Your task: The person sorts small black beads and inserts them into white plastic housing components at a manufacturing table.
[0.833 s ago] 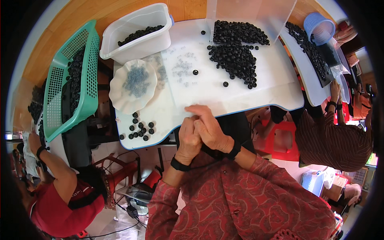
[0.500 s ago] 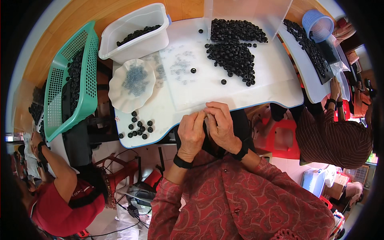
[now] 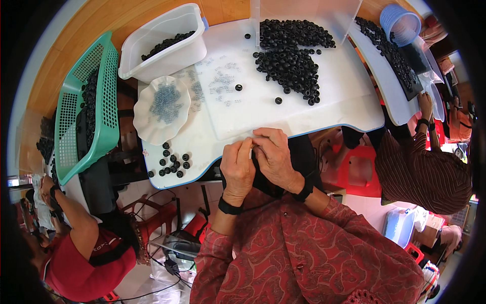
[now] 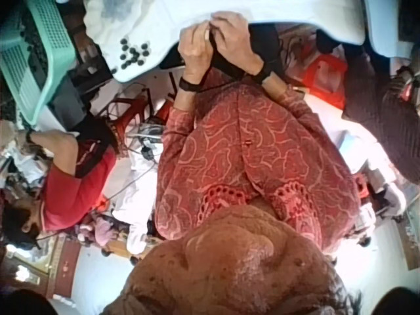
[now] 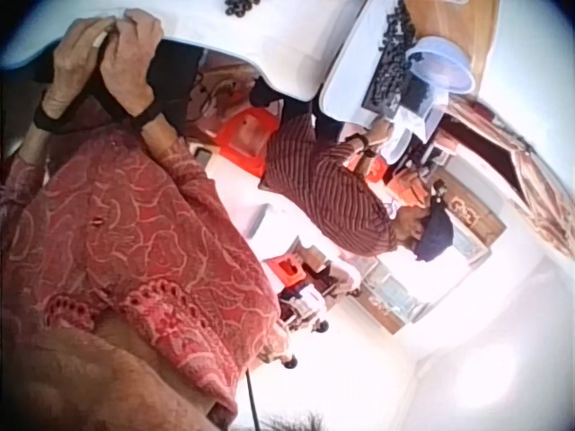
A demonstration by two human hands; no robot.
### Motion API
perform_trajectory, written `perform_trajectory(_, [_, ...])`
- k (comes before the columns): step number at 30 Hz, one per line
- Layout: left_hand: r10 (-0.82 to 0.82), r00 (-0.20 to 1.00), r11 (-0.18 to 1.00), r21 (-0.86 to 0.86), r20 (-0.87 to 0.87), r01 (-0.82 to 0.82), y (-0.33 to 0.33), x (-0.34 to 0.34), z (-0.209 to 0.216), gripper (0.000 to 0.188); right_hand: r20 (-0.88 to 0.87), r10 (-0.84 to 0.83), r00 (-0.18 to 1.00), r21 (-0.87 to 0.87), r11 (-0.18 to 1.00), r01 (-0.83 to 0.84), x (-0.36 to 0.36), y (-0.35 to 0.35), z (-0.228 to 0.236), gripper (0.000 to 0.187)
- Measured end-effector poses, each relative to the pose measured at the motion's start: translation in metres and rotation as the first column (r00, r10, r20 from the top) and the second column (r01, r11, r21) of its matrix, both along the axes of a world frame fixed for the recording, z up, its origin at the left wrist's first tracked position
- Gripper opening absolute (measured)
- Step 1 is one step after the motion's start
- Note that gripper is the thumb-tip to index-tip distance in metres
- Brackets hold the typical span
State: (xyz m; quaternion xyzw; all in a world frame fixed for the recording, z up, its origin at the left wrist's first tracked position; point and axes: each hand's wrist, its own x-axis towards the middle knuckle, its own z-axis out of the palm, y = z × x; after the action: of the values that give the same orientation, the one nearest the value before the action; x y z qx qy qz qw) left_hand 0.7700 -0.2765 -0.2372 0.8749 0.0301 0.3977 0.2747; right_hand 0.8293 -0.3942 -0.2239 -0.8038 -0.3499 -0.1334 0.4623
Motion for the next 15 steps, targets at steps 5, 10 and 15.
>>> perform_trajectory(5, [-0.031,1.0,0.999,0.01,-0.004,0.031,0.001,0.001,-0.001,0.035,-0.038,0.003,0.999,-0.009,1.0,-0.003,0.0,0.001,0.001,0.03])
perform_trajectory(10, [-0.066,0.997,0.998,-0.011,-0.047,0.066,0.003,-0.005,-0.001,0.029,-0.014,0.14,0.99,0.128,0.982,-0.137,0.002,0.017,0.021,0.031])
perform_trajectory(15, [-0.111,0.993,0.989,-0.091,0.033,0.113,0.005,-0.007,-0.016,0.029,-0.017,0.403,0.915,0.039,0.915,-0.402,0.01,0.035,0.011,0.033])
